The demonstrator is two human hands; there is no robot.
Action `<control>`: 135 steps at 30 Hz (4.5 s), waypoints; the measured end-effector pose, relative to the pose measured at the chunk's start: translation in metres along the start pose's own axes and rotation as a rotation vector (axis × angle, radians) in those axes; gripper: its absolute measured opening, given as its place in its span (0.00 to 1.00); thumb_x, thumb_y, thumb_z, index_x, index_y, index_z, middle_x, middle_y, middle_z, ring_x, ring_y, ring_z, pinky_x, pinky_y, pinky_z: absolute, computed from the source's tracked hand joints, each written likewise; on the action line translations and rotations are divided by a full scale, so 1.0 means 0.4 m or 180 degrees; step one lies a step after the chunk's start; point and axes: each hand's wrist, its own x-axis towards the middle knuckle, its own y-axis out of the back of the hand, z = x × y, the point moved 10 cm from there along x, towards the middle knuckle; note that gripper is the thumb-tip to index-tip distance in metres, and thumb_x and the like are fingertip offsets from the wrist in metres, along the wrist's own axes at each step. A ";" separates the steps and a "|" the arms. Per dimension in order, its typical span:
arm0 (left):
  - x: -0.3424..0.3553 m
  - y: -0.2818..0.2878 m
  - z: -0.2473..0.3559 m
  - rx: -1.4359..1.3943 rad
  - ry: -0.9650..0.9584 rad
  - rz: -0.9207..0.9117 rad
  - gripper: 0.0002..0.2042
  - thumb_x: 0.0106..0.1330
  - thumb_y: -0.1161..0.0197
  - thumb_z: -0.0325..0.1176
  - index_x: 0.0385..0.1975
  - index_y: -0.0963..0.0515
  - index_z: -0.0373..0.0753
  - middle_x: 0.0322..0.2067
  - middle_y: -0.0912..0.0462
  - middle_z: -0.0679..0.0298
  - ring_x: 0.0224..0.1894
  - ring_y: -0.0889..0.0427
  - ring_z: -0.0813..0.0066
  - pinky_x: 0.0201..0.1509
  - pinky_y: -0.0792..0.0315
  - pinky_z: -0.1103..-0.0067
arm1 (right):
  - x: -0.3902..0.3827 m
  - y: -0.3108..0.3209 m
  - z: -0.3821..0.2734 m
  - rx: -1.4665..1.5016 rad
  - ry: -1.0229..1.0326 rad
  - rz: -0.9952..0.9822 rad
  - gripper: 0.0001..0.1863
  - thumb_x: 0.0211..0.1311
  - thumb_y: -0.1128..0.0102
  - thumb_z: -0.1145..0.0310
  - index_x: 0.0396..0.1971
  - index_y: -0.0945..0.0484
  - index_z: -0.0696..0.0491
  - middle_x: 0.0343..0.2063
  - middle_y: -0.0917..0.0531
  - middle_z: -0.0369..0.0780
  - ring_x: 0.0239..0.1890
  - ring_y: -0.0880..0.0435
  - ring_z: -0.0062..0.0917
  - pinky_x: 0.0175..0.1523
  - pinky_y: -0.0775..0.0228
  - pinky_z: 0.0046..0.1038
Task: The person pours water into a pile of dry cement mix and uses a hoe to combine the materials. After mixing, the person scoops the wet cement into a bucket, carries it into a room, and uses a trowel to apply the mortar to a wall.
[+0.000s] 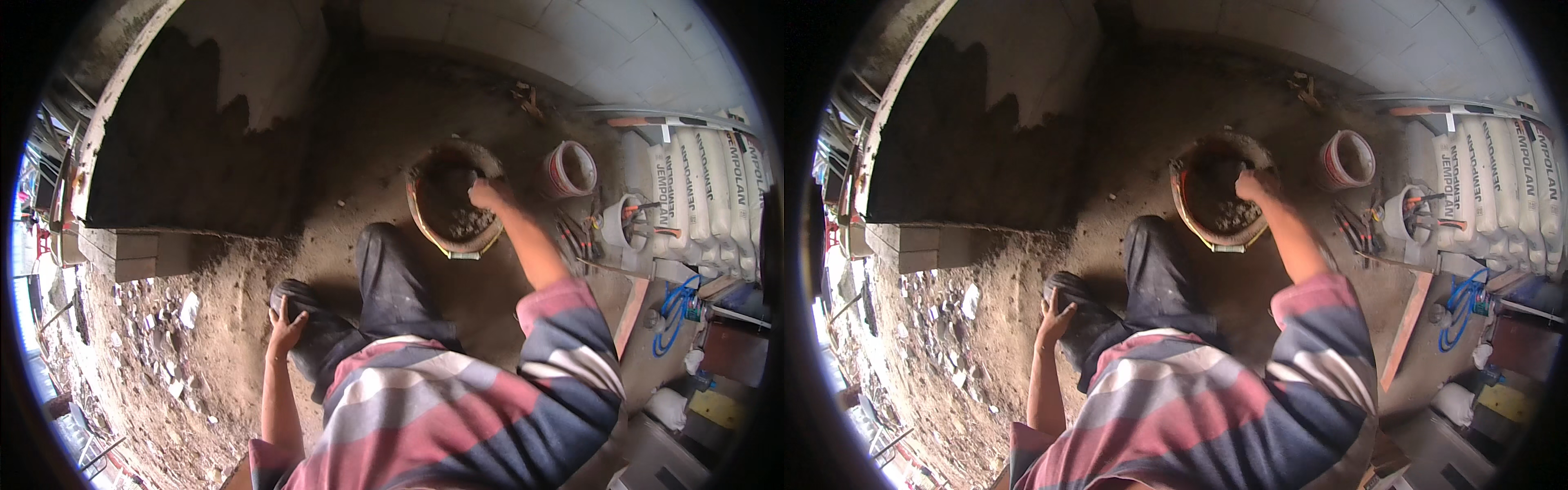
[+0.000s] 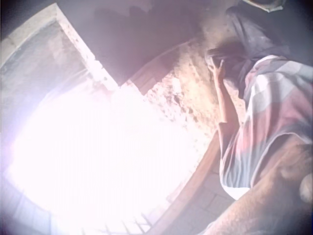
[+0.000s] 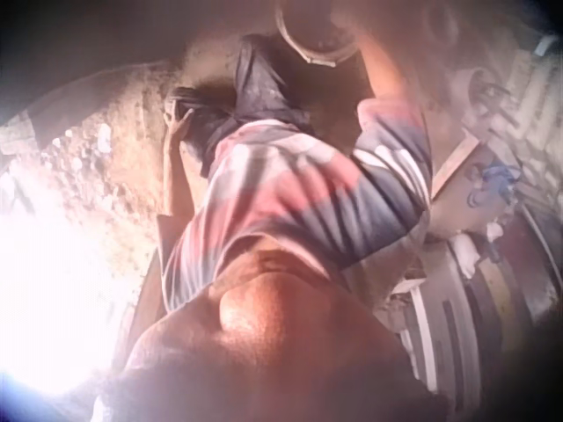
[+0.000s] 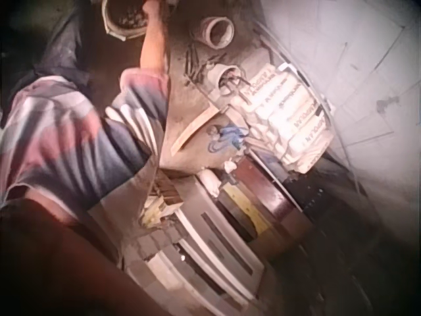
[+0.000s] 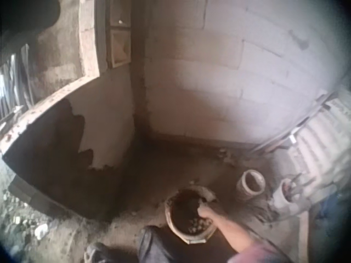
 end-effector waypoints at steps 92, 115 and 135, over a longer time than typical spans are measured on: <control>0.076 0.014 -0.043 0.0388 0.0185 -0.0035 0.45 0.59 0.31 0.54 0.74 0.50 0.64 0.73 0.64 0.33 0.69 0.45 0.26 0.70 0.40 0.52 | -0.146 -0.113 -0.021 0.3494 -0.0481 -0.1148 0.21 0.69 0.43 0.47 0.41 0.26 0.52 0.20 0.27 0.35 0.11 0.32 0.18 0.14 0.39 0.23; 0.058 0.008 -0.044 0.0335 0.0073 0.0235 0.43 0.60 0.32 0.53 0.74 0.48 0.61 0.73 0.63 0.33 0.72 0.48 0.30 0.72 0.43 0.55 | -0.059 0.172 -0.038 -0.1312 0.0614 0.0343 0.17 0.64 0.50 0.65 0.45 0.15 0.54 0.48 0.16 0.50 0.55 0.18 0.44 0.57 0.26 0.44; -0.078 0.027 -0.010 -0.0639 -0.0652 -0.0087 0.32 0.67 0.36 0.44 0.70 0.37 0.47 0.75 0.64 0.41 0.78 0.62 0.49 0.77 0.57 0.63 | -0.285 -0.073 0.002 0.3370 0.0451 0.0195 0.39 0.63 0.33 0.53 0.63 0.34 0.66 0.33 0.17 0.43 0.19 0.23 0.22 0.24 0.28 0.26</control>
